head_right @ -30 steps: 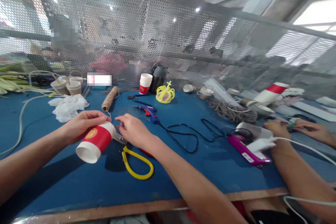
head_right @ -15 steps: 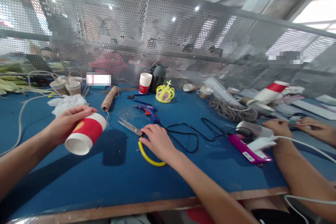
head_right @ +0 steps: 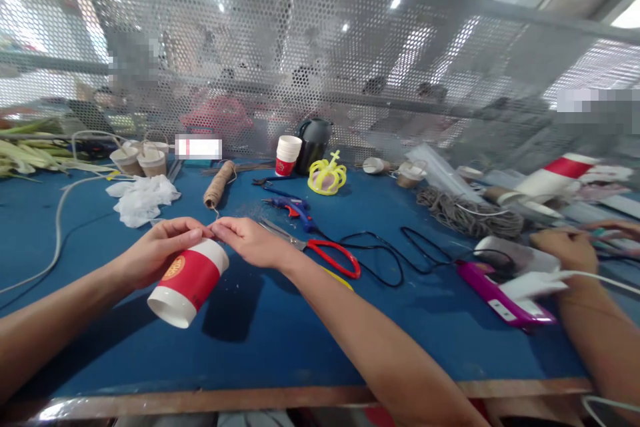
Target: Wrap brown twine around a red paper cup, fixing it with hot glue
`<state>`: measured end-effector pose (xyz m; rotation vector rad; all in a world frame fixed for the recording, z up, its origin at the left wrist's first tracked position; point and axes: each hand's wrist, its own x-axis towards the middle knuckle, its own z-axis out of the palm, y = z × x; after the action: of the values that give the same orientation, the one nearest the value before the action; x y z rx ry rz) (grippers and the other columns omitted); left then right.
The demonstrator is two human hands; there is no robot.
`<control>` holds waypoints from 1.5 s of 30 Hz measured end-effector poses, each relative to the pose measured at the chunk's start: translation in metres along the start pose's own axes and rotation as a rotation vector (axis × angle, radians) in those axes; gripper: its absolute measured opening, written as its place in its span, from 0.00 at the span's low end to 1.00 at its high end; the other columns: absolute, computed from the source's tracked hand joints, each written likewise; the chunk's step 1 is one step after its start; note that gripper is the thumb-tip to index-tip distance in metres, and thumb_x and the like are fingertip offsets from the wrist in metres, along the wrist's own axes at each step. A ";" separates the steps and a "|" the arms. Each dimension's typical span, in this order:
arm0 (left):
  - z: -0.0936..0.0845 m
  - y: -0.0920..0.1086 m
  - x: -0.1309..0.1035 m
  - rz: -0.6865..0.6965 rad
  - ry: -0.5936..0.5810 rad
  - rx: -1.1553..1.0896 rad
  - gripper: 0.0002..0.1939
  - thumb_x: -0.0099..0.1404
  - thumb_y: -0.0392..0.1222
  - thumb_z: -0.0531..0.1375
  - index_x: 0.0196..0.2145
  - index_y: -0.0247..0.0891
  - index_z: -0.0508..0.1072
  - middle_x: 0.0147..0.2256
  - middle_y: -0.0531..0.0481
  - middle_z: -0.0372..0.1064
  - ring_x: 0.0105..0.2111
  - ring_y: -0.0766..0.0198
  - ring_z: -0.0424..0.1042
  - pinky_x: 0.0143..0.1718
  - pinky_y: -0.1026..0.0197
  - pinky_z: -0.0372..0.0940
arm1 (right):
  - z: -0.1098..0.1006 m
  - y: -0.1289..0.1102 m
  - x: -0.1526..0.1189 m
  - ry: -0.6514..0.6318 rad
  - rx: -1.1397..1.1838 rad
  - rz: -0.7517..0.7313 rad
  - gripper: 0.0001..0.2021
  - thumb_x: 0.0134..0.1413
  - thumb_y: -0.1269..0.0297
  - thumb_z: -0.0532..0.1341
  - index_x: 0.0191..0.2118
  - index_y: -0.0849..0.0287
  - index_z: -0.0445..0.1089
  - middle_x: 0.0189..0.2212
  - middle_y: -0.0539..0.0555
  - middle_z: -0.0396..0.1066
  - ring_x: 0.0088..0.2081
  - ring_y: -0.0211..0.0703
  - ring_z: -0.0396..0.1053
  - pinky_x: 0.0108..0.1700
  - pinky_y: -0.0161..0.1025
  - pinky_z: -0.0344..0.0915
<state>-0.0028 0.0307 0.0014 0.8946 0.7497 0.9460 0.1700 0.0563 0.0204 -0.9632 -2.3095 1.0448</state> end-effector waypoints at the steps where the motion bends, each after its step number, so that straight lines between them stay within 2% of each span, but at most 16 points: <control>1: -0.001 0.000 0.000 0.002 0.008 0.004 0.10 0.46 0.42 0.67 0.25 0.34 0.73 0.21 0.53 0.71 0.18 0.70 0.67 0.20 0.69 0.61 | 0.001 0.002 0.003 -0.030 0.024 0.019 0.15 0.58 0.61 0.47 0.34 0.63 0.67 0.30 0.53 0.69 0.34 0.38 0.66 0.37 0.36 0.62; 4: -0.006 0.001 0.002 0.025 0.043 0.028 0.10 0.47 0.43 0.66 0.26 0.34 0.73 0.22 0.52 0.72 0.19 0.70 0.67 0.21 0.68 0.62 | -0.001 0.010 0.002 -0.010 0.051 0.077 0.13 0.56 0.61 0.51 0.29 0.64 0.66 0.24 0.50 0.65 0.27 0.35 0.62 0.31 0.34 0.59; 9: -0.018 -0.006 0.015 0.144 0.192 0.097 0.12 0.50 0.43 0.64 0.32 0.35 0.73 0.25 0.52 0.72 0.23 0.69 0.68 0.26 0.66 0.62 | -0.004 0.010 -0.011 0.269 -0.002 0.149 0.10 0.53 0.62 0.53 0.29 0.63 0.67 0.23 0.50 0.66 0.26 0.35 0.63 0.31 0.34 0.60; 12: -0.025 -0.012 0.023 0.195 0.236 0.168 0.14 0.51 0.45 0.63 0.34 0.34 0.72 0.27 0.51 0.72 0.25 0.68 0.68 0.28 0.65 0.62 | 0.003 0.004 -0.017 0.332 -0.014 0.138 0.09 0.52 0.63 0.55 0.32 0.62 0.68 0.22 0.50 0.67 0.26 0.36 0.65 0.32 0.34 0.61; 16: -0.029 -0.016 0.026 0.220 0.213 0.289 0.15 0.52 0.45 0.61 0.36 0.34 0.71 0.28 0.50 0.71 0.26 0.67 0.68 0.29 0.64 0.61 | 0.016 0.001 -0.022 0.334 -0.044 0.092 0.07 0.52 0.66 0.55 0.34 0.61 0.69 0.22 0.49 0.69 0.26 0.35 0.66 0.31 0.33 0.62; 20: -0.029 -0.016 0.023 0.267 0.199 0.488 0.11 0.56 0.43 0.58 0.36 0.36 0.70 0.29 0.50 0.69 0.27 0.65 0.67 0.31 0.62 0.61 | 0.022 0.003 -0.026 0.295 -0.069 0.021 0.06 0.53 0.69 0.54 0.33 0.60 0.68 0.28 0.50 0.70 0.28 0.35 0.67 0.34 0.34 0.63; 25: -0.031 -0.010 0.021 0.586 0.242 0.980 0.05 0.57 0.40 0.56 0.30 0.39 0.71 0.32 0.49 0.64 0.34 0.62 0.64 0.38 0.57 0.60 | 0.024 0.006 -0.030 0.288 -0.145 -0.094 0.05 0.52 0.69 0.55 0.31 0.60 0.68 0.28 0.51 0.68 0.32 0.37 0.65 0.37 0.36 0.63; 27: -0.032 -0.006 0.020 0.652 0.221 1.138 0.06 0.58 0.40 0.56 0.28 0.40 0.72 0.32 0.48 0.64 0.35 0.60 0.63 0.39 0.56 0.59 | 0.025 0.005 -0.030 0.261 -0.134 -0.118 0.05 0.53 0.70 0.55 0.31 0.60 0.68 0.28 0.51 0.67 0.32 0.36 0.65 0.37 0.36 0.63; 30: -0.034 0.000 0.018 0.647 0.126 1.277 0.09 0.59 0.42 0.54 0.30 0.40 0.74 0.32 0.46 0.66 0.36 0.58 0.63 0.40 0.55 0.58 | 0.027 0.003 -0.030 0.243 -0.120 -0.146 0.05 0.52 0.71 0.56 0.31 0.60 0.69 0.28 0.52 0.66 0.32 0.36 0.65 0.38 0.36 0.62; 32: -0.036 0.001 0.016 0.617 0.054 1.285 0.11 0.60 0.43 0.53 0.34 0.40 0.74 0.34 0.45 0.68 0.38 0.57 0.64 0.42 0.55 0.58 | 0.027 0.003 -0.030 0.249 -0.122 -0.168 0.05 0.52 0.71 0.56 0.31 0.61 0.69 0.28 0.52 0.67 0.33 0.36 0.65 0.38 0.36 0.62; 37: -0.041 -0.003 0.013 0.488 -0.073 1.134 0.16 0.61 0.45 0.53 0.45 0.40 0.70 0.41 0.45 0.68 0.42 0.59 0.65 0.45 0.57 0.58 | 0.026 0.006 -0.031 0.246 -0.142 -0.204 0.05 0.52 0.71 0.56 0.32 0.61 0.70 0.29 0.53 0.68 0.33 0.36 0.66 0.37 0.35 0.63; 45: -0.041 -0.002 0.006 0.310 -0.141 0.956 0.22 0.58 0.45 0.57 0.50 0.42 0.65 0.48 0.46 0.67 0.46 0.59 0.65 0.47 0.60 0.57 | 0.020 0.006 -0.033 0.231 -0.222 -0.213 0.06 0.52 0.72 0.56 0.32 0.60 0.70 0.28 0.53 0.68 0.32 0.36 0.66 0.36 0.35 0.63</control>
<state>-0.0342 0.0483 -0.0187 1.9348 0.9681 0.7570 0.1817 0.0252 0.0000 -0.8450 -2.3033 0.5697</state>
